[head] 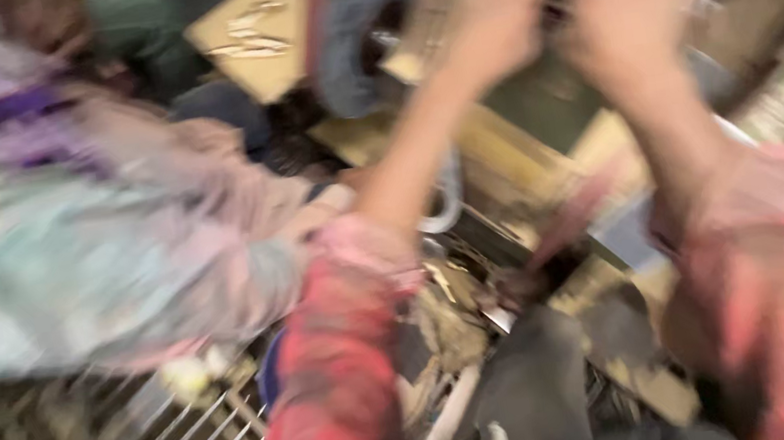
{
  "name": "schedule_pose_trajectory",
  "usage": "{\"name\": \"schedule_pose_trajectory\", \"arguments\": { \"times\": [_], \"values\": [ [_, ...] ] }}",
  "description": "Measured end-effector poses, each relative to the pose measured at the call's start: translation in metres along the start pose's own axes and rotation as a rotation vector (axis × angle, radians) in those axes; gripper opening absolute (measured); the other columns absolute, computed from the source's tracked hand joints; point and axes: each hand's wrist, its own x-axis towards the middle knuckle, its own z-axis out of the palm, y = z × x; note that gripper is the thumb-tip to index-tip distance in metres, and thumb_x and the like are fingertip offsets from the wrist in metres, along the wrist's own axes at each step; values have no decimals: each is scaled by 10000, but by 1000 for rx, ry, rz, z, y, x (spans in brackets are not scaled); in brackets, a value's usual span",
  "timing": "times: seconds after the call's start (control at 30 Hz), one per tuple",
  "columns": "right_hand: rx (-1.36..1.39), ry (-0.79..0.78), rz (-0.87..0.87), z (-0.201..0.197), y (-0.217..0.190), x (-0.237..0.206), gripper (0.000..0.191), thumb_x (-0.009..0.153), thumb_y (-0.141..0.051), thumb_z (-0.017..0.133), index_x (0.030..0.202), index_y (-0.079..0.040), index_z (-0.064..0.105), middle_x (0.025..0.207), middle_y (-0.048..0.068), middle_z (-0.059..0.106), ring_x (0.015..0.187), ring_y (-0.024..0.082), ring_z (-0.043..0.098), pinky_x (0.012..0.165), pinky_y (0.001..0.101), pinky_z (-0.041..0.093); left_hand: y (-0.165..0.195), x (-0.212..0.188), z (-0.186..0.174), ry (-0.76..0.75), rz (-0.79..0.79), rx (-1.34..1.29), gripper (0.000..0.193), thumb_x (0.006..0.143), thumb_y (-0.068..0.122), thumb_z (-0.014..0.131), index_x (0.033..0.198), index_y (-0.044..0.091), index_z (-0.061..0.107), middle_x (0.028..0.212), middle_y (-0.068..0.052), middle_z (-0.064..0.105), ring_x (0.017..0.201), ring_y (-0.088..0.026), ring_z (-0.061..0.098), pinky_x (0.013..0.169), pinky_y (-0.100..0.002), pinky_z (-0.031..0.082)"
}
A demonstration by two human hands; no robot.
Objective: The person sits on a metal grate floor and repeatedly picks up small brass-colored metal parts from a blue bucket. They press each part against a rotating grinding wheel to polish it, then place the finished part into a cardboard box.
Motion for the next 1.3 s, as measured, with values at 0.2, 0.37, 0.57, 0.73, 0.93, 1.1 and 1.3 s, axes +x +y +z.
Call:
{"name": "schedule_pose_trajectory", "arguments": {
  "times": [0.2, 0.37, 0.57, 0.73, 0.93, 1.1, 1.3],
  "values": [
    [-63, -56, 237, -10, -27, -10, 247, 895, -117, 670, 1124, -40, 617, 1075, 202, 633, 1011, 394, 594, 841, 520, 468, 15, -2, -50, -91, 55, 72, 736, 724, 15, 705, 1427, 33, 485, 1386, -227, 527, 1216, -428, 527, 959, -543, 459],
    [-69, -27, 222, -19, -43, 0, 439, 812, -184, 684, 1214, -27, 606, 1156, 152, 632, 1118, 329, 585, 933, 456, 454, 20, 4, -73, -174, 87, 74, 812, 743, 38, 817, 1459, 34, 434, 1457, -180, 416, 1424, -423, 326, 1170, -608, 353],
    [-107, 20, 227, -21, -48, 7, 581, 821, -246, 717, 1322, 4, 562, 1251, 148, 608, 1207, 308, 560, 1036, 431, 436, 27, 0, -72, -179, 2, 95, 861, 767, -37, 770, 1533, 40, 386, 1620, -142, 377, 1555, -395, 269, 1128, -549, 419],
    [-146, 43, 222, -24, -50, 7, 678, 794, -249, 715, 1382, 26, 519, 1267, 150, 589, 1223, 297, 549, 1058, 422, 432, 19, -2, -79, -210, 50, -6, 842, 820, -27, 778, 1553, 41, 370, 1594, -142, 368, 1569, -399, 267, 1160, -535, 426],
    [-151, -37, 268, -20, -52, 5, 646, 836, -274, 709, 1376, 17, 506, 1286, 150, 593, 1234, 301, 557, 1060, 428, 440, 20, -4, -76, -195, 49, 31, 832, 844, -57, 739, 1579, 43, 362, 1595, -147, 368, 1549, -410, 268, 1189, -542, 412],
    [-201, 73, 268, -13, -53, 7, 631, 895, -251, 659, 1426, 27, 463, 1334, 168, 583, 1244, 295, 562, 1064, 420, 446, 19, -4, -80, -194, 78, 3, 820, 848, -57, 727, 1577, 52, 369, 1579, -135, 381, 1541, -399, 289, 1262, -539, 397],
    [-161, -18, 297, -11, -55, 5, 615, 925, -240, 644, 1446, 34, 465, 1334, 160, 593, 1254, 287, 569, 1081, 424, 450, 25, -3, -84, -198, 97, -18, 824, 830, -69, 725, 1569, 40, 377, 1560, -157, 378, 1537, -422, 287, 1232, -549, 390]
  ]
}}
